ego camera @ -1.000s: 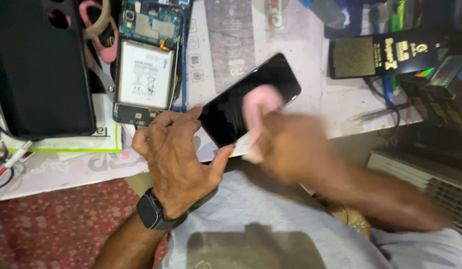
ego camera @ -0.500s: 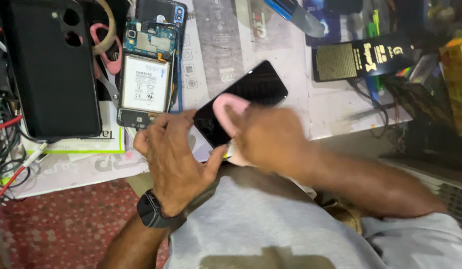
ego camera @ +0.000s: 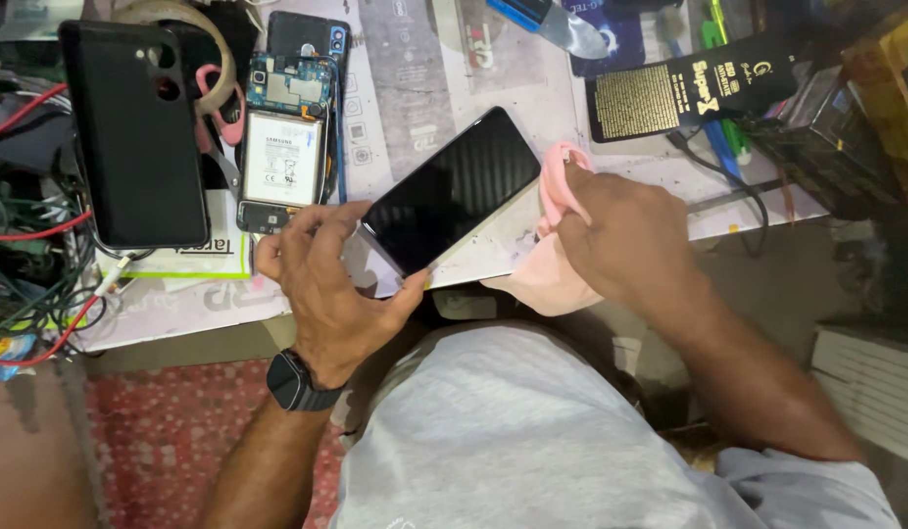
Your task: The person repeatedly wipes the screen of a black smartphone with a pink cloth. They rotate the phone and wipe different areas of the screen multiple times.
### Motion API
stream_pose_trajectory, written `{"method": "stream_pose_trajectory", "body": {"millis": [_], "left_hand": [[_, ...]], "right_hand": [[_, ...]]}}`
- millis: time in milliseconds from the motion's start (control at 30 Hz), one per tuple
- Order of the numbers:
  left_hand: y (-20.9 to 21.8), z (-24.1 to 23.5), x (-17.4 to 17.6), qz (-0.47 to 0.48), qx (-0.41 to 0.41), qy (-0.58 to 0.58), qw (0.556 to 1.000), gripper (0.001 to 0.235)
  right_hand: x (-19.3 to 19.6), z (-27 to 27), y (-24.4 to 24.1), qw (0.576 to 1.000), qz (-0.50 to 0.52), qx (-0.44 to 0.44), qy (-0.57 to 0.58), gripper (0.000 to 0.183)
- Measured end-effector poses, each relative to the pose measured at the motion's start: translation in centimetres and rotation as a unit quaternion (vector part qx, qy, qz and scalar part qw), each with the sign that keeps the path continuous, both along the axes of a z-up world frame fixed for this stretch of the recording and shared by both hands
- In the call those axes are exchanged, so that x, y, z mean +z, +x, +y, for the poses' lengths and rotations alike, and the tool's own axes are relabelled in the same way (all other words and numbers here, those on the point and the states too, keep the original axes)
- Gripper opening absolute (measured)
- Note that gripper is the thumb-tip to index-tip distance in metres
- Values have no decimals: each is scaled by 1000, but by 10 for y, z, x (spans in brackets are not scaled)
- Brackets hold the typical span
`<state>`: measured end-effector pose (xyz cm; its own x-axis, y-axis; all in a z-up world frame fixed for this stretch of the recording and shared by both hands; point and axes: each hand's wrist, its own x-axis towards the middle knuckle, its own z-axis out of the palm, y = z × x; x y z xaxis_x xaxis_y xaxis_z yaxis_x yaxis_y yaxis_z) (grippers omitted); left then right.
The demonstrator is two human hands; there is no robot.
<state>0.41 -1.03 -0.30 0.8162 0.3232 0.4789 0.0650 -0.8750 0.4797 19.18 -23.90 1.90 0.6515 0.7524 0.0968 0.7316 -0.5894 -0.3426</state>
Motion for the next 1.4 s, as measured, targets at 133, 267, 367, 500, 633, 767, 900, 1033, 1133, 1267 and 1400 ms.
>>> {"method": "stream_pose_trajectory", "body": {"millis": [133,267,367,500,633,767,900,1033,1133,1267,1400], "left_hand": [[-2,0,1,-13,0,-1,1000,78],[1,-1,-4,-16,9,7,1000,76],[0,0,-6,-35,-2,8,999,81],[0,2,-10,-49,-3,26,998,84],[-1,3,-9,-39,1,32,999,84],[-1,3,-9,-28,4,26,999,83],[-2,4,-8,-15,4,15,1000,82],[1,3,-6,-17,7,8,1000,82],[0,3,-5,0,13,-7,1000,81],[0,2,-5,18,20,-18,999,81],[1,3,-6,18,11,-12,1000,80]], "right_hand": [[-7,-3,3,999,29,-4,19,46],[-12,-7,6,999,43,-7,31,45],[-6,-4,7,997,72,-25,2,36],[4,2,7,997,72,-12,31,32],[13,6,6,994,101,-15,25,25],[18,9,6,992,121,-16,20,22],[23,13,4,990,135,-15,43,16],[29,16,6,991,125,-7,38,16],[31,17,5,988,147,-8,44,14],[32,17,6,978,201,-15,51,12],[31,17,6,987,149,-5,56,18]]}}
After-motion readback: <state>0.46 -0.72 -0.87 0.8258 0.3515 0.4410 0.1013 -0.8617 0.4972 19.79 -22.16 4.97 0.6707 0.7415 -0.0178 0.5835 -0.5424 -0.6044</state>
